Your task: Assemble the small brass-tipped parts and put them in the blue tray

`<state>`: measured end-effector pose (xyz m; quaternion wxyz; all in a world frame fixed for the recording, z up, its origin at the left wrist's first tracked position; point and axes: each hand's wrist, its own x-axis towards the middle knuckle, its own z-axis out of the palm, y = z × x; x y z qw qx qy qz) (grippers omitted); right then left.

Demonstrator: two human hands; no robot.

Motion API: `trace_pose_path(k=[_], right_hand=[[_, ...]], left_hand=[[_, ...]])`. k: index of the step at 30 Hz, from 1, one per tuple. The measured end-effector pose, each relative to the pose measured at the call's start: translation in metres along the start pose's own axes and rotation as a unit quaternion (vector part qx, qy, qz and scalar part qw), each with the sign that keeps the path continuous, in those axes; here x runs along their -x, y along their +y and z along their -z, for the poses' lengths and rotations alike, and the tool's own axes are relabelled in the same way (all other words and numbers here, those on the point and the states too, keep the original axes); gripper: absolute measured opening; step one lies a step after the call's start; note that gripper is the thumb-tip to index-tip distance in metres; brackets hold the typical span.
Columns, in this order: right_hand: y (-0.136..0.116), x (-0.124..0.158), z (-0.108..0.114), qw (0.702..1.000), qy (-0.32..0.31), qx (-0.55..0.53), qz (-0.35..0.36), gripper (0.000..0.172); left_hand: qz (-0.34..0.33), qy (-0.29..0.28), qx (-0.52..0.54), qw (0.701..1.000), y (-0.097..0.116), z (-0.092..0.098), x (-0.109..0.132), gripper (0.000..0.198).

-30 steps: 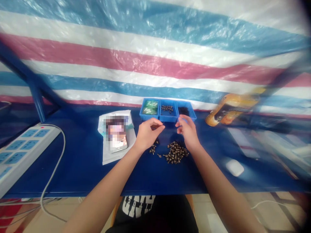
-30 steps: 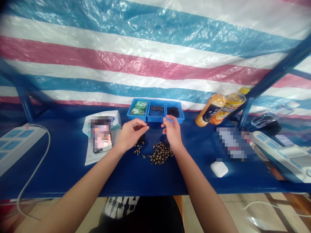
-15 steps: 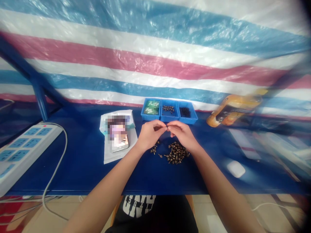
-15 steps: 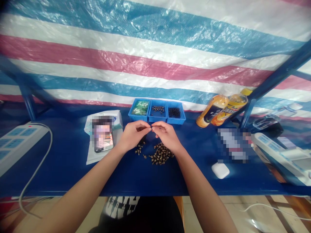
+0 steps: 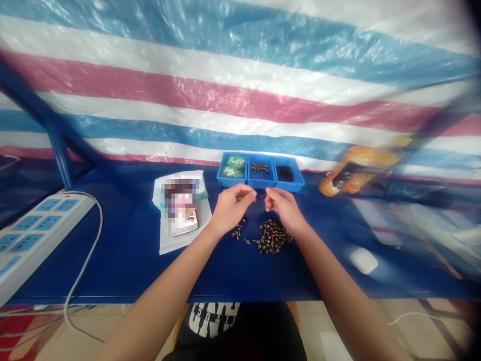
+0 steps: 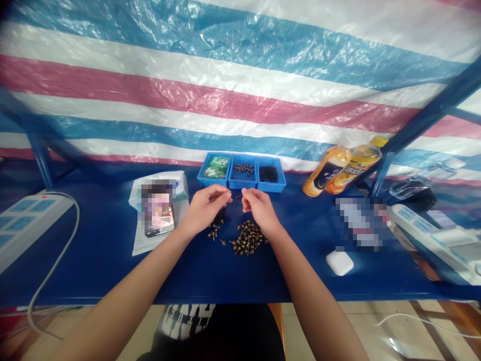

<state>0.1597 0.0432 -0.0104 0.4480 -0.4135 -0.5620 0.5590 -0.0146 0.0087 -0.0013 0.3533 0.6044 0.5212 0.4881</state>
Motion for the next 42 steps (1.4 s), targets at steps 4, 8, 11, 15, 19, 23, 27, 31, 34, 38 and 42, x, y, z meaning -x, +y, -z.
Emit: trace_pose_path(k=[4,8,11,15,19,23,27,31,34,38,42], right_hand=[[0.001,-0.002,0.002,0.998,0.012,-0.065,-0.023,0.041],[0.000,-0.002,0.002,0.995,0.032,-0.087,-0.034,0.040],[0.000,-0.003,0.001,0.994,0.034,-0.100,-0.036,0.039],[0.000,-0.004,0.002,0.989,0.075,-0.126,-0.018,0.035],[-0.002,-0.005,0.008,0.968,0.187,-0.168,0.000,0.032],[-0.003,-0.006,0.012,0.970,0.193,-0.140,-0.039,0.036],[-0.003,-0.005,0.009,0.991,0.117,-0.050,-0.042,0.029],[-0.002,0.000,0.007,0.987,0.008,0.156,0.025,0.024],[-0.001,0.003,0.005,0.965,-0.038,0.251,0.058,0.022],[0.000,0.006,0.003,0.961,-0.043,0.264,0.064,0.022],[-0.001,0.007,0.001,0.962,-0.043,0.263,0.062,0.022]], left_hand=[[0.014,0.015,0.002,1.000,-0.002,0.001,-0.001,0.025],[0.018,0.024,-0.002,1.000,-0.004,0.001,-0.002,0.024],[0.019,0.025,-0.004,1.000,-0.004,0.001,-0.002,0.024],[0.016,0.024,-0.009,1.000,-0.004,0.000,-0.001,0.025],[0.010,0.019,-0.033,0.999,-0.005,0.002,-0.002,0.024],[0.001,0.028,-0.181,0.983,-0.007,0.007,-0.001,0.020],[0.021,-0.032,-0.355,0.934,-0.008,0.012,0.003,0.024],[0.009,-0.105,-0.405,0.908,-0.010,0.014,0.006,0.017],[-0.005,-0.117,-0.399,0.910,-0.011,0.013,0.006,0.011],[-0.005,-0.108,-0.392,0.913,-0.011,0.010,0.007,0.011],[0.003,-0.093,-0.371,0.924,-0.010,0.008,0.007,0.015]])
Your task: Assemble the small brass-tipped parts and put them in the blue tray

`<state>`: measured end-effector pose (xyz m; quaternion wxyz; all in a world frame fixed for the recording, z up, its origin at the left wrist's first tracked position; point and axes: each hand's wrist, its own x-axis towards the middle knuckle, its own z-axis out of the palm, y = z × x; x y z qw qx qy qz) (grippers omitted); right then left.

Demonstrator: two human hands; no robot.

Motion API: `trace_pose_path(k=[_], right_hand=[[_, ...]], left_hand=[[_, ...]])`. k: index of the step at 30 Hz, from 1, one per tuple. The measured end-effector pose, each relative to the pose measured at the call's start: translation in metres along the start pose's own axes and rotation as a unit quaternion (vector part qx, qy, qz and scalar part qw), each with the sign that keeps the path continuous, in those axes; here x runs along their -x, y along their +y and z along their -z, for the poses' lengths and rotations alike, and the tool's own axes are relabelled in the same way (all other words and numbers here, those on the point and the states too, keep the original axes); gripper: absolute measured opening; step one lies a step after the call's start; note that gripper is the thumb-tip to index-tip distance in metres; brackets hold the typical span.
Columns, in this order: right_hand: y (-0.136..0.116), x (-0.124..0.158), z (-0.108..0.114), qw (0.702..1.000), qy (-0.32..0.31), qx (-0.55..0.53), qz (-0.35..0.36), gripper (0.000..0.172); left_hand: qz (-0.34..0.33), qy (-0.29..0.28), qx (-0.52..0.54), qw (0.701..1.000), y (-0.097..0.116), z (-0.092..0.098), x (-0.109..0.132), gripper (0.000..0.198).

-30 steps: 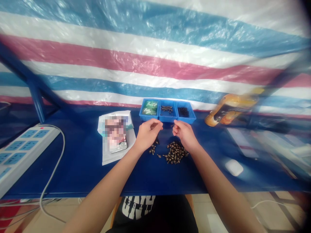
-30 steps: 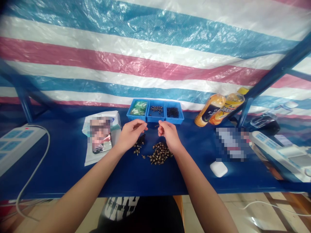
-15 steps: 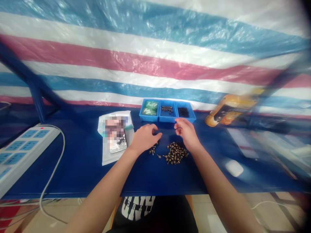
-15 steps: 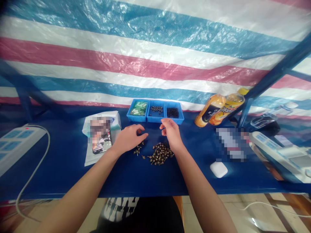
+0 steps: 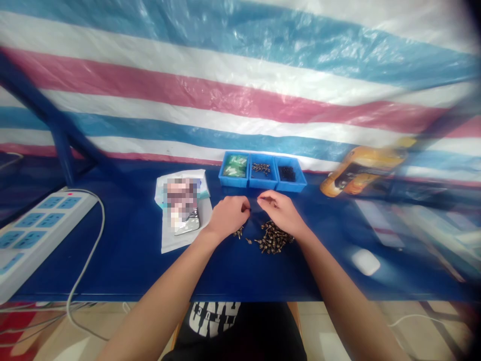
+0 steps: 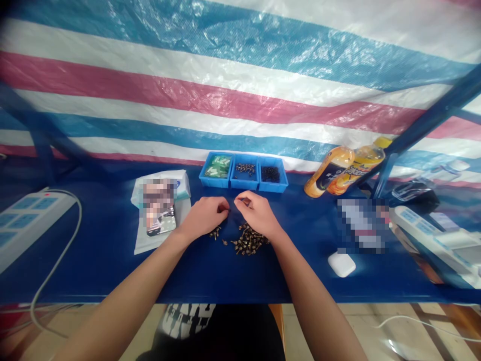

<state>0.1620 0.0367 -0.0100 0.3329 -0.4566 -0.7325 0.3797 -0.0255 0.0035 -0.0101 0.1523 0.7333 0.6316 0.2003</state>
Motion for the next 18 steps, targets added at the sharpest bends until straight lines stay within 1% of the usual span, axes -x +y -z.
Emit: trace_pose_path(k=[5,9,12,15,18], right_hand=[[-0.0003,-0.0001,-0.0006,1.000,-0.005,-0.008,-0.001,0.022],[-0.0017,0.0005,-0.0011,1.000,-0.009,-0.009,-0.003,0.023],[-0.0030,0.0016,-0.0036,1.000,-0.025,-0.016,0.005,0.028],[-0.0034,0.0029,-0.0070,0.998,-0.047,-0.021,0.020,0.031],[-0.0035,0.0033,-0.0091,0.997,-0.055,-0.042,0.026,0.028]], left_hand=[[0.009,0.020,0.071,0.997,0.0003,0.0036,-0.0025,0.016],[0.042,0.067,0.148,0.986,0.0005,0.0059,-0.0060,0.012],[0.044,0.097,0.218,0.970,0.0007,0.0059,-0.0084,0.012],[0.033,0.101,0.282,0.954,0.0014,0.0052,-0.0097,0.013],[0.028,0.089,0.333,0.938,0.0028,0.0051,-0.0100,0.014]])
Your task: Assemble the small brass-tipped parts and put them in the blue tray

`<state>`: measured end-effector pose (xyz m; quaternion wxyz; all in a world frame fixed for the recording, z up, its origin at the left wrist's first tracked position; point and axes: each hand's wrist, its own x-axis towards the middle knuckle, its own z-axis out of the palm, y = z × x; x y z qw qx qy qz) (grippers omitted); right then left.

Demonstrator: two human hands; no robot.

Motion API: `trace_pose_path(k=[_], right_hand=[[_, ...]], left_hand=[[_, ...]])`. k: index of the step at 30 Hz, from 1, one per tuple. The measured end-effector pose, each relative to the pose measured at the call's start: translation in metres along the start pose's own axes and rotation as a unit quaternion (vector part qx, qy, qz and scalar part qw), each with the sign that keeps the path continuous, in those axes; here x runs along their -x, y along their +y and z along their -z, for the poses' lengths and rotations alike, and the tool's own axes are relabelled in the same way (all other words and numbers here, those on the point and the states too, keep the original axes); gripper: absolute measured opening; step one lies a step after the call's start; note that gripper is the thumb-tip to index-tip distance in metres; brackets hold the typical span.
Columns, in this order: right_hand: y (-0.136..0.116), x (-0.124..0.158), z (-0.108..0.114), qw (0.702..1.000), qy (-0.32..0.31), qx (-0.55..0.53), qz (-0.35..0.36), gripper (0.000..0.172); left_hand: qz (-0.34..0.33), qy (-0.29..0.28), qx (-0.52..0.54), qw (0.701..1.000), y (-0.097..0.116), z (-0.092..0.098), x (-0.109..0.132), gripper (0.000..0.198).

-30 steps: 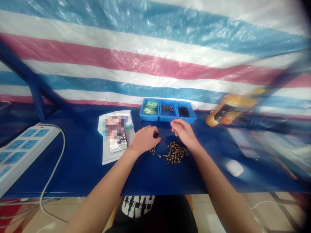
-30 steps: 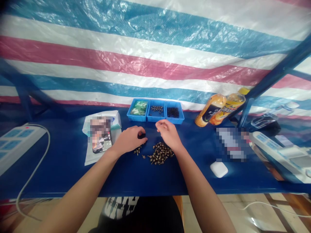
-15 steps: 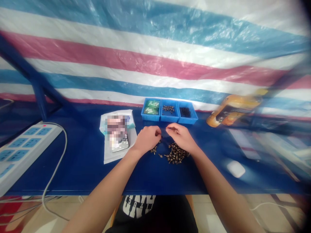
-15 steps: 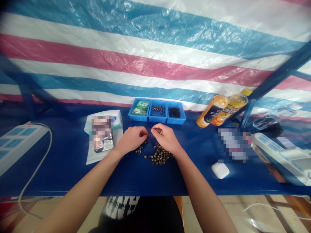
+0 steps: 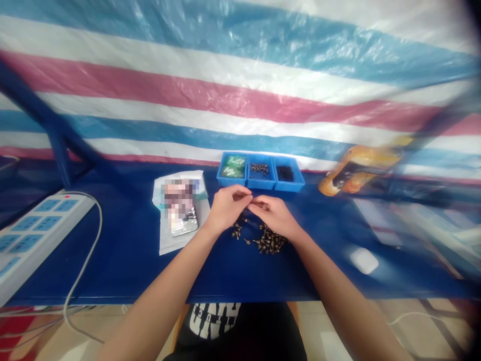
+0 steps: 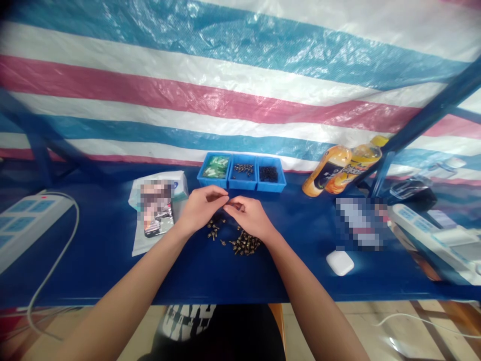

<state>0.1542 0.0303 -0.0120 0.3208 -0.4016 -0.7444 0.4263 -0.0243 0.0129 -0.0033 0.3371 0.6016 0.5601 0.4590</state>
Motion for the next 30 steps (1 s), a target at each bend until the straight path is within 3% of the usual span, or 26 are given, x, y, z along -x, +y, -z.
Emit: trace_pose_path(k=[13,17,25,27,30], right_hand=[[-0.002,-0.004,0.002,0.996,0.019,-0.082,-0.040,0.022],[0.004,-0.008,0.004,0.986,0.051,-0.147,-0.060,0.032],[0.006,-0.011,0.011,0.945,0.077,-0.308,-0.080,0.052],[0.006,-0.012,0.013,0.929,0.101,-0.345,-0.085,0.046],[0.007,-0.014,0.014,0.903,0.194,-0.373,-0.091,0.030]], left_hand=[[0.009,-0.004,0.092,0.996,0.000,-0.003,-0.001,0.016],[0.017,0.022,0.108,0.994,-0.001,-0.003,-0.002,0.019],[0.024,0.018,0.114,0.993,0.003,-0.004,-0.001,0.018],[0.027,0.018,0.115,0.993,0.003,-0.004,-0.001,0.017],[0.029,0.016,0.117,0.993,0.004,-0.004,-0.001,0.016]])
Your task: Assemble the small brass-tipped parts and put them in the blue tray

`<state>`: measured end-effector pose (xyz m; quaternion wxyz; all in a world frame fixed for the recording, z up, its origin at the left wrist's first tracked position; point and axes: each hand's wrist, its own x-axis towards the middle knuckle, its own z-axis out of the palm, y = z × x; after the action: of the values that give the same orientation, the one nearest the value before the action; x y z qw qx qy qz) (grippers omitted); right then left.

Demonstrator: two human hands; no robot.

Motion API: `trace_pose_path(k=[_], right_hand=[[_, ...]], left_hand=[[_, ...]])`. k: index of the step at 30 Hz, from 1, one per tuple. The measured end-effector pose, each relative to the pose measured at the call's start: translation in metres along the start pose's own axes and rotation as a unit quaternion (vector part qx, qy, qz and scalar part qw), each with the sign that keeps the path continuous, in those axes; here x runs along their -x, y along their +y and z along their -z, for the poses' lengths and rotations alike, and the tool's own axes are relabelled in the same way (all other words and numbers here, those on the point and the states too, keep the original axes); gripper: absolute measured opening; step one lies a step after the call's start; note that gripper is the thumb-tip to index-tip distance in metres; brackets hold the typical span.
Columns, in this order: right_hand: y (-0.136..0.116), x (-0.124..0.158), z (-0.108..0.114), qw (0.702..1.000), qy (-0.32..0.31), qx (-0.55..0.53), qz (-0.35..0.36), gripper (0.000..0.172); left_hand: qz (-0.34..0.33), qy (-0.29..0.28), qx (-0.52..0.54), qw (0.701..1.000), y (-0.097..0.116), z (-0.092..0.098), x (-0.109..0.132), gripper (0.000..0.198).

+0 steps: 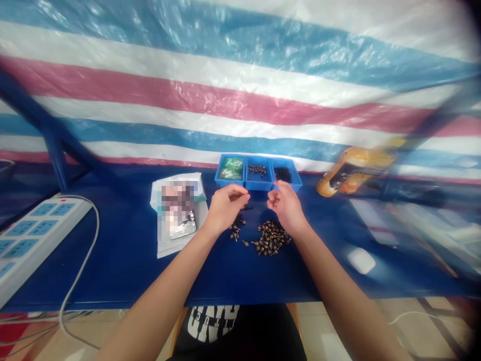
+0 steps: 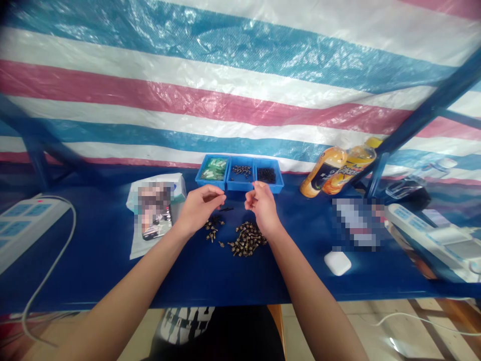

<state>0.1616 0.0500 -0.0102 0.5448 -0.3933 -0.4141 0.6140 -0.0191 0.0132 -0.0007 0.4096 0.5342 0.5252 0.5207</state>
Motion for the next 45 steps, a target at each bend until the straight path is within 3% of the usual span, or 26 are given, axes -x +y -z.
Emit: trace_pose_path(k=[3,5,8,11,14,23,29,34,40,42,45], right_hand=[[0.000,-0.002,0.001,0.997,0.066,0.012,0.027,0.029],[0.000,-0.001,0.000,0.996,0.065,0.050,0.029,0.026],[0.000,0.005,-0.003,0.989,-0.028,0.141,0.025,0.025],[-0.001,0.014,-0.009,0.956,-0.168,0.241,0.013,0.028],[-0.004,0.020,-0.013,0.938,-0.214,0.273,0.012,0.029],[-0.006,0.018,-0.011,0.949,-0.204,0.239,0.016,0.026],[-0.001,0.014,-0.011,0.972,-0.153,0.177,0.011,0.026],[0.002,0.007,-0.006,0.986,-0.084,0.145,-0.017,0.035],[-0.006,-0.002,0.007,0.995,0.067,0.075,-0.006,0.042],[-0.008,-0.004,0.011,0.992,0.063,0.107,-0.019,0.047],[-0.008,-0.002,0.013,0.974,-0.002,0.227,0.014,0.037]], left_hand=[[0.003,0.002,0.004,1.000,0.000,0.000,0.000,0.016],[0.004,0.007,0.008,1.000,0.000,-0.001,0.000,0.017],[-0.008,0.017,0.017,1.000,-0.002,-0.001,-0.001,0.019],[-0.035,0.019,0.032,0.999,-0.003,-0.002,0.000,0.021],[-0.036,0.007,0.040,0.999,-0.003,-0.004,0.000,0.022],[-0.037,0.007,0.074,0.996,-0.001,-0.006,0.002,0.022],[-0.037,-0.002,0.051,0.998,0.000,-0.006,0.002,0.025],[-0.015,0.014,0.000,1.000,0.000,-0.004,0.000,0.026],[-0.012,0.002,-0.041,0.999,0.001,-0.001,0.001,0.022],[-0.017,-0.003,-0.077,0.997,0.001,-0.001,0.002,0.021],[-0.036,0.003,-0.180,0.983,0.000,0.003,0.003,0.016]])
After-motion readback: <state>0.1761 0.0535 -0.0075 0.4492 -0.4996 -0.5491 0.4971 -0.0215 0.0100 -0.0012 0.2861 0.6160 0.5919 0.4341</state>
